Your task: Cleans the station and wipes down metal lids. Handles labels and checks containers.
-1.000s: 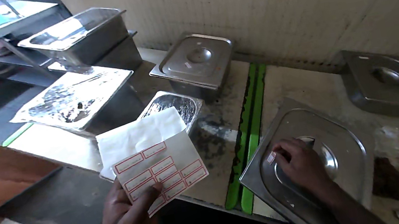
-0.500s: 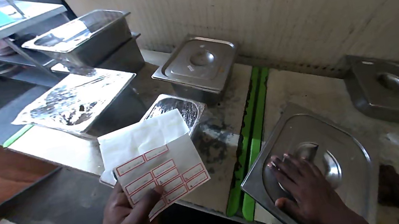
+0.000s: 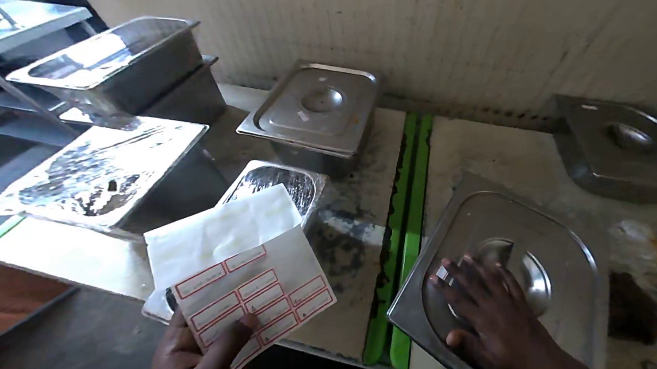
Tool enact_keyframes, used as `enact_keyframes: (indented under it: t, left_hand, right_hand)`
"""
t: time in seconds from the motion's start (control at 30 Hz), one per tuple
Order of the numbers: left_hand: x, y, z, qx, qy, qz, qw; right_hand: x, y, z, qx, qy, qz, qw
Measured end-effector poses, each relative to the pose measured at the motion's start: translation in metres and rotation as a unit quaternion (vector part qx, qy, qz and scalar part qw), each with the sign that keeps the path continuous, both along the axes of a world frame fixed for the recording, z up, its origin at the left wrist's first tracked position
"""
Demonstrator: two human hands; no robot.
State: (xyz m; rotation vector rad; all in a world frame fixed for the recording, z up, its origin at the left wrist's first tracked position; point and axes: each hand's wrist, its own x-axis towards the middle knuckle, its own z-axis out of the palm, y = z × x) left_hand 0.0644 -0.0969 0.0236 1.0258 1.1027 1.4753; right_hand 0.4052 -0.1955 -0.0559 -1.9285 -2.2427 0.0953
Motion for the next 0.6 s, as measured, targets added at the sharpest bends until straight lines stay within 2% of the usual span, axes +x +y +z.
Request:
enact_keyframes:
  t: [0.33,0.6]
  left_hand:
    - [-0.0048,0.0006,-0.002,0.007,0.0,-0.003,1.0]
    - [-0.0036,-0.0003,-0.0031,0.002,-0.008,0.003,1.0]
  right_hand:
    - [0.0012,-0.0043,-0.0022,0.026,-0.025,0.003,0.999]
    - [-0.0014,-0.0078,-0.0053,0.053,-0.003,-0.001,0.999]
